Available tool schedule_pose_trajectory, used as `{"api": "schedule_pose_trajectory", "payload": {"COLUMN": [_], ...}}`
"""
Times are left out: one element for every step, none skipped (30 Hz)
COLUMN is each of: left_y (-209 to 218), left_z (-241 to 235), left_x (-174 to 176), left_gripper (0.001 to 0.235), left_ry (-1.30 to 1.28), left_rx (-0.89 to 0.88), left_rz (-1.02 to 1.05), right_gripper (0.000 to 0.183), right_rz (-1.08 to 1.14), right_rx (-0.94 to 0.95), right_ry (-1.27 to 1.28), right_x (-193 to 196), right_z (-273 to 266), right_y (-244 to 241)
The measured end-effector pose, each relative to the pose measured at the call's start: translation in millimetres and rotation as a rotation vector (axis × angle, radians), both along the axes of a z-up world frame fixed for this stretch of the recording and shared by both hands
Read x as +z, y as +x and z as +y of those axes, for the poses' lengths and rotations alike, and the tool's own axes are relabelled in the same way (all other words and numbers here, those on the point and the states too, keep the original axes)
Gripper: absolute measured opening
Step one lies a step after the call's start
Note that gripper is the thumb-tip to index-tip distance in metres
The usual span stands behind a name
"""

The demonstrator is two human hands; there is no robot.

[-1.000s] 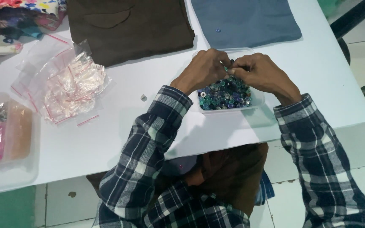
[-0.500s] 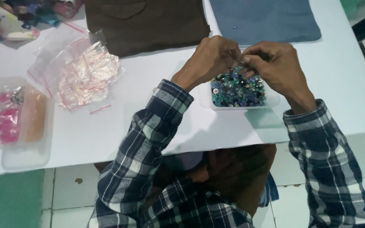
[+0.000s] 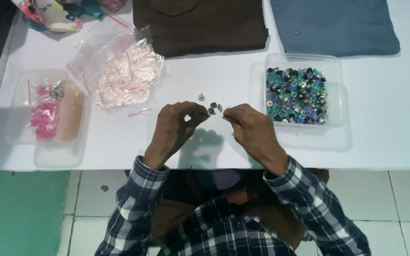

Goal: Sorting various buttons from a container and placing them into small plastic bags for packaging.

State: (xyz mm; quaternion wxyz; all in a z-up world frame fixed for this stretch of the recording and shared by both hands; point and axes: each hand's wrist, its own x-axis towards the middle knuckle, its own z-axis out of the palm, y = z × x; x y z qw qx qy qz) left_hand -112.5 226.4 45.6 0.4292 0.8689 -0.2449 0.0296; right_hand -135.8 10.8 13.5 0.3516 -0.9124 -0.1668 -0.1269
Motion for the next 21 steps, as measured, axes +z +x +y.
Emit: {"api": "schedule_pose_trajectory", "payload": {"left_y": [3,6,8,15,22,30,32,34,35,32,29,25,26,25,24,25,27,29,31,35,38], "left_z": [1,2,2,2,1,-1,-3,-6,-9,-8,-6,-5,-7,-9,-10,-19,-27,-37,-48,-59,-71], "left_x": [-14,-28,-41,-54,-67,-78,-78,-77,-77,-70,-63,-56,-51,-47,-43,-38,-33,-27,-24,-19,-14], "left_gripper": [0.019,0.02,0.022,0.022,0.023,0.023,0.023,0.024,0.025,0.025,0.025,0.027,0.027,0.023,0.019,0.019,0.016,0.013,0.013,0.012,0.011], "left_ry": [-0.002,0.014,0.031,0.024,0.047,0.072,0.067,0.067,0.067,0.065,0.033,0.005,0.006,0.013,0.019,0.018,-0.019,-0.058,-0.062,-0.034,-0.006], "left_rx": [0.005,0.053,0.1,0.095,0.109,0.117,0.108,0.134,0.161,0.147,0.147,0.148,0.136,0.12,0.103,0.101,0.093,0.08,0.074,0.032,-0.009], "left_rz": [0.0,0.048,0.096,0.097,0.099,0.096,0.094,0.114,0.134,0.132,0.134,0.139,0.141,0.016,-0.109,-0.104,-0.171,-0.242,-0.241,-0.285,-0.33], "right_gripper": [0.013,0.015,0.017,0.017,0.018,0.021,0.021,0.022,0.024,0.024,0.022,0.019,0.019,0.016,0.013,0.013,0.016,0.019,0.019,0.022,0.026], "right_rz": [0.0,0.017,0.034,0.036,-0.001,-0.041,-0.042,-0.061,-0.081,-0.081,-0.134,-0.184,-0.182,-0.176,-0.17,-0.165,-0.105,-0.047,-0.045,0.059,0.165], "right_rx": [0.005,-0.003,-0.011,-0.015,-0.025,-0.039,-0.048,-0.038,-0.028,-0.041,-0.05,-0.058,-0.07,-0.126,-0.182,-0.184,-0.205,-0.232,-0.238,-0.216,-0.194], "right_ry": [-0.002,-0.083,-0.165,-0.172,-0.199,-0.225,-0.231,-0.213,-0.195,-0.198,-0.202,-0.204,-0.205,-0.198,-0.192,-0.193,-0.329,-0.464,-0.467,-0.551,-0.633], "right_x": [-12,-24,-36,-37,-37,-37,-31,-26,-20,-18,-17,-16,-13,-11,-8,7,23,40,44,50,56], "right_z": [3,6,8,13,16,19,20,21,22,16,10,4,-15,-33,-51,-70,-89,-109,-112,-116,-119], "right_y": [2,5,8,9,10,12,10,8,7,2,-2,-6,-3,-2,-1,4,9,13,18,25,33]}}
